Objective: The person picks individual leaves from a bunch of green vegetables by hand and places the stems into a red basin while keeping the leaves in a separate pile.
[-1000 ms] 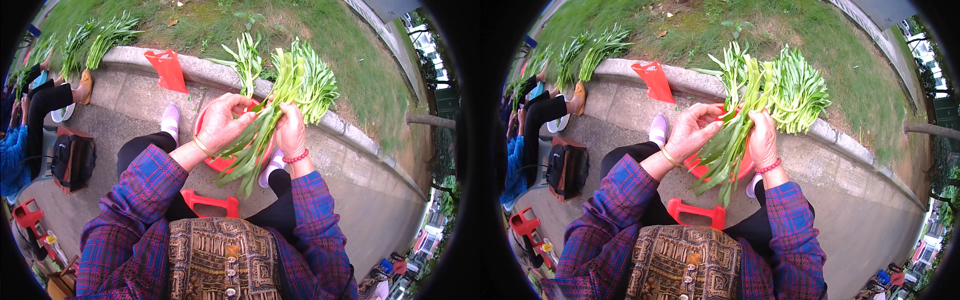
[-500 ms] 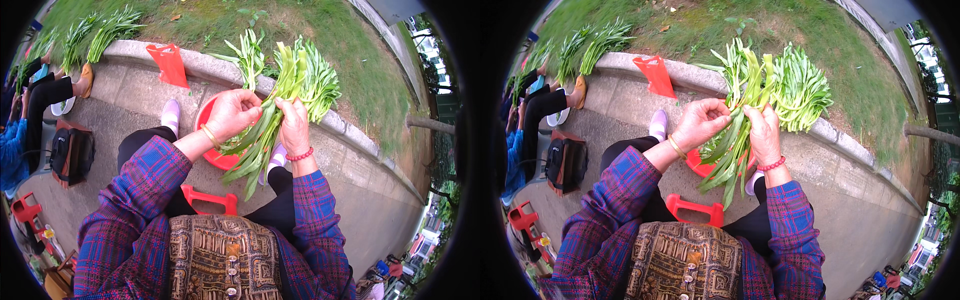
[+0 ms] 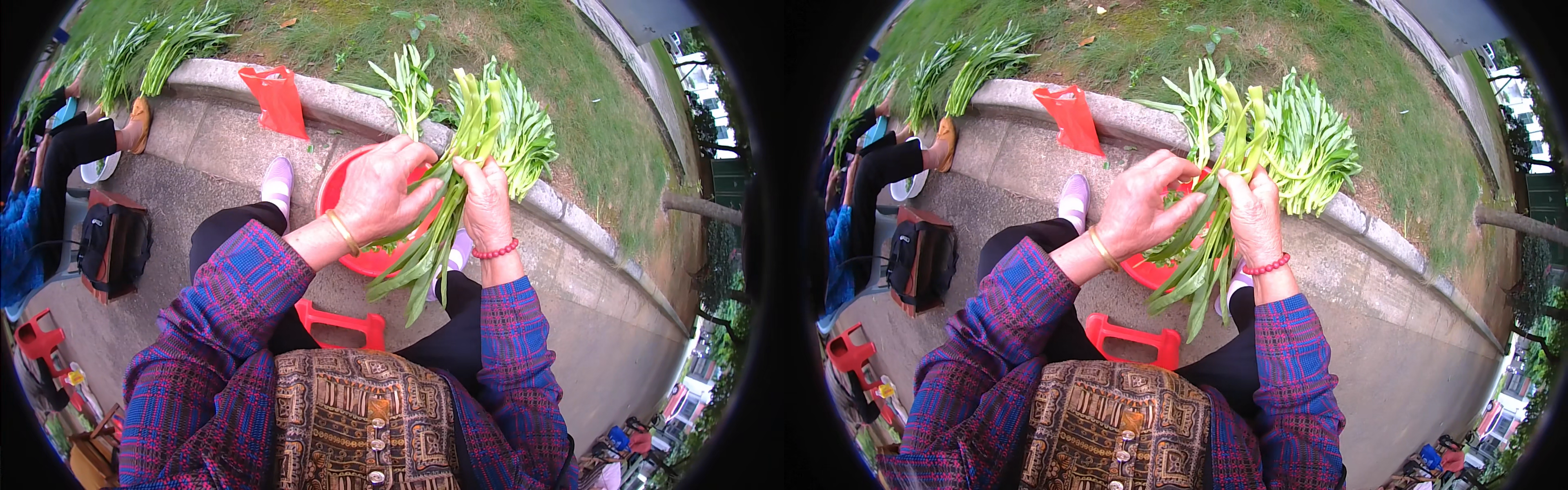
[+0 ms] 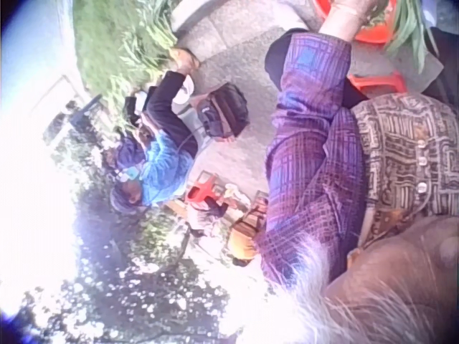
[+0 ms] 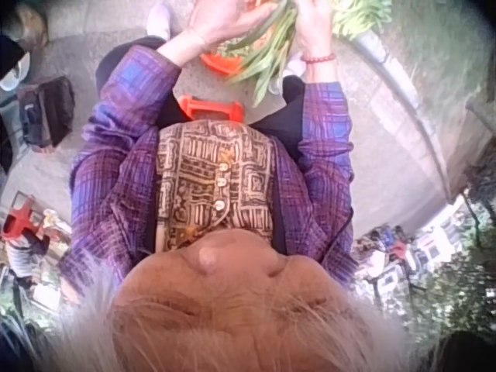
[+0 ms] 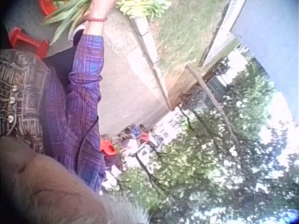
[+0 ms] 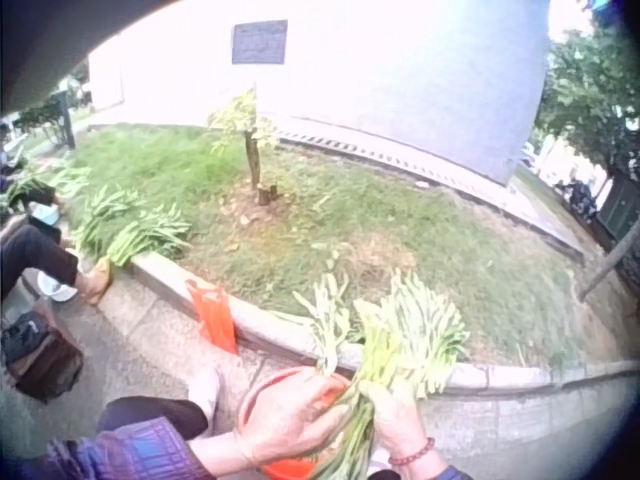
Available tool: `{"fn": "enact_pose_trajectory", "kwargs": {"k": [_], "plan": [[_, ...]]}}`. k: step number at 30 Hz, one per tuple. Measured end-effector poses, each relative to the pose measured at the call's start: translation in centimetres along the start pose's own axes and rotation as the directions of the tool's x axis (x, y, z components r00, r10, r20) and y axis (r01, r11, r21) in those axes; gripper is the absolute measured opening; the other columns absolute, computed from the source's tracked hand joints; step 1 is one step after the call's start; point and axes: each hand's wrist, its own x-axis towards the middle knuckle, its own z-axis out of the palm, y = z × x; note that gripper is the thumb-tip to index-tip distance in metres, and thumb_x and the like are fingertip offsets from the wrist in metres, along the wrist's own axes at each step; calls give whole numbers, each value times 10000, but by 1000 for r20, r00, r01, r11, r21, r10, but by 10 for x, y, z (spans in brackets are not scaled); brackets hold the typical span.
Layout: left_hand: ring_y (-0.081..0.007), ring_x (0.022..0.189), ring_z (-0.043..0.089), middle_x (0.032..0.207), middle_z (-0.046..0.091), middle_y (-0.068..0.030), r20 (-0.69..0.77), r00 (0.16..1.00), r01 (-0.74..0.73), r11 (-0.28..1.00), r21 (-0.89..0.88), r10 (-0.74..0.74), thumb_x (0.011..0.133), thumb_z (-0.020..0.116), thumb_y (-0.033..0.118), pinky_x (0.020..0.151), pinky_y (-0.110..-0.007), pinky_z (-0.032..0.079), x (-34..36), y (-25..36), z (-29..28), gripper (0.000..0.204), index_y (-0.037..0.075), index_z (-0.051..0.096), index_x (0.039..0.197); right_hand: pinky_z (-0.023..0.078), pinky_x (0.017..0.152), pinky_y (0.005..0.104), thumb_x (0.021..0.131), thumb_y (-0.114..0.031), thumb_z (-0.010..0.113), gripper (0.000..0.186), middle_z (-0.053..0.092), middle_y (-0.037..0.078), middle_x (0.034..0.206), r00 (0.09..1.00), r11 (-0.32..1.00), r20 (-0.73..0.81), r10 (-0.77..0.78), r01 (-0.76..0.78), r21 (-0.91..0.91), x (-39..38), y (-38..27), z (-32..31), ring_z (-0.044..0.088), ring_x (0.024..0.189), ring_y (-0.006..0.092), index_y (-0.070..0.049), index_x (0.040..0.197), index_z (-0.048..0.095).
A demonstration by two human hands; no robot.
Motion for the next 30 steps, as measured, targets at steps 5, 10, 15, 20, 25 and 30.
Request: {"fn": "enact_pose_trajectory", "kwargs": {"k": [5, 10, 15, 20, 25, 30], "plan": [[-25, 678, 541, 755, 608, 21, 221, 914, 406, 786, -467, -341, 834, 703, 147, 612, -205, 474, -4, -24, 13, 167, 10, 629, 892, 469, 791, 260, 860, -108, 571, 250, 624, 45, 966, 999, 1000, 44, 1, -1, -7, -2, -3, 12, 574, 846, 108, 8, 1082, 574], [-19, 647, 524, 713, 590, 41, 241, 917, 395, 814, -425, -318, 847, 676, 112, 584, -203, 466, -6, -26, 14, 106, 15, 636, 859, 469, 782, 254, 859, -104, 570, 252, 628, 44, 971, 997, 999, 69, 15, -12, -45, -4, -2, 12, 573, 843, 99, 3, 1086, 581], [-28, 661, 533, 749, 599, 31, 439, 866, 485, 614, -623, -239, 853, 633, 70, 601, -205, 463, -7, -14, 13, 54, 17, 636, 856, 451, 811, 261, 867, -94, 577, 222, 628, 32, 972, 998, 1000, 56, 2, -3, 11, -2, 3, 4, 570, 868, 107, -8, 1071, 590], [-50, 614, 544, 759, 608, -14, 388, 914, 282, 872, -401, -118, 795, 671, 57, 573, -223, 460, -14, -7, 6, 76, 3, 637, 837, 437, 890, 308, 890, -65, 548, 206, 617, 62, 1003, 996, 972, 89, -17, -5, 237, 4, 7, -5, 572, 937, 163, -1, 1084, 574], [-79, 544, 528, 713, 558, -16, 179, 961, 254, 927, -276, -210, 768, 702, 93, 526, -251, 453, -11, -10, 3, 117, 16, 620, 798, 437, 916, 341, 898, -45, 515, 245, 588, 85, 1062, 991, 935, 127, -53, 5, 355, 5, 3, -8, 561, 991, 189, 3, 1137, 542], [-51, 549, 519, 673, 535, 0, 68, 995, 78, 995, -63, -74, 746, 728, 104, 505, -227, 433, -11, -14, 8, 147, 14, 615, 772, 432, 930, 344, 893, -53, 521, 252, 589, 86, 1064, 984, 939, 165, -71, 10, 343, 4, 1, 0, 559, 998, 192, 6, 1137, 543]]}}
